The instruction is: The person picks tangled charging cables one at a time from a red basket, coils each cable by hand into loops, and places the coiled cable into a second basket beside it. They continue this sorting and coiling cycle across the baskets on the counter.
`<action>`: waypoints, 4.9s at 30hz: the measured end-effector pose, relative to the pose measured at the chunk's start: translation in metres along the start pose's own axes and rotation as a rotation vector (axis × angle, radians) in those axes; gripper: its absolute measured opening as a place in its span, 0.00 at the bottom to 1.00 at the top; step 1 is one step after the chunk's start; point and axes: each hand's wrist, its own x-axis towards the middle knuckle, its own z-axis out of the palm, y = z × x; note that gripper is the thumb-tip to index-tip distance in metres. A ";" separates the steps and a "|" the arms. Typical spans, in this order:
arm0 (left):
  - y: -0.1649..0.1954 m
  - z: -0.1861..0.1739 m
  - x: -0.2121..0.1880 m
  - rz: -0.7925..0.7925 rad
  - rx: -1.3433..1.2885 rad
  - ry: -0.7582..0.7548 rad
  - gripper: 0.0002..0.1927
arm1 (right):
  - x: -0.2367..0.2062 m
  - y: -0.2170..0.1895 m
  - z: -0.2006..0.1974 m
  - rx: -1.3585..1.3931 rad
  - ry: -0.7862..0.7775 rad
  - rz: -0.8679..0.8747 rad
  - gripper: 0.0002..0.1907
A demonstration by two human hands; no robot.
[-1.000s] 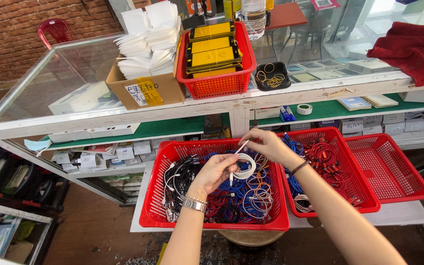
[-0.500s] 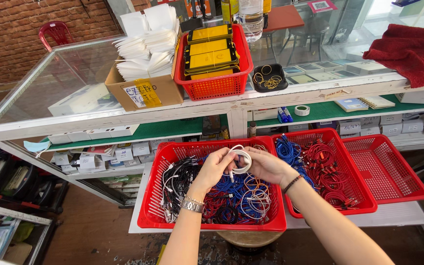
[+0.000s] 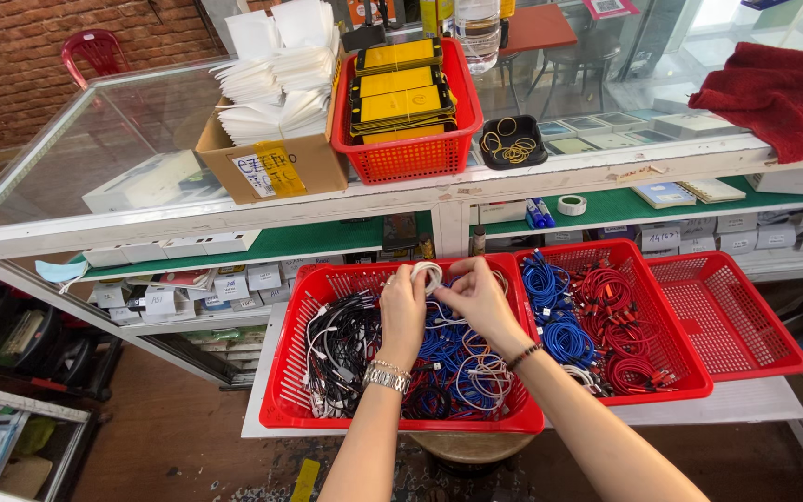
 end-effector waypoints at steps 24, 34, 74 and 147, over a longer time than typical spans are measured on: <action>0.014 0.057 -0.006 -0.599 -0.855 -0.174 0.14 | 0.003 0.047 -0.060 0.667 -0.121 0.025 0.12; 0.040 0.045 -0.002 -0.076 -0.313 -0.154 0.12 | 0.000 0.047 -0.074 0.408 -0.193 0.022 0.14; 0.053 0.155 -0.115 0.425 0.260 -0.544 0.10 | -0.061 0.181 -0.175 -1.075 -0.206 -0.185 0.17; -0.059 -0.058 -0.024 -0.222 -0.047 -0.870 0.24 | 0.080 -0.025 -0.064 0.489 -0.295 0.044 0.16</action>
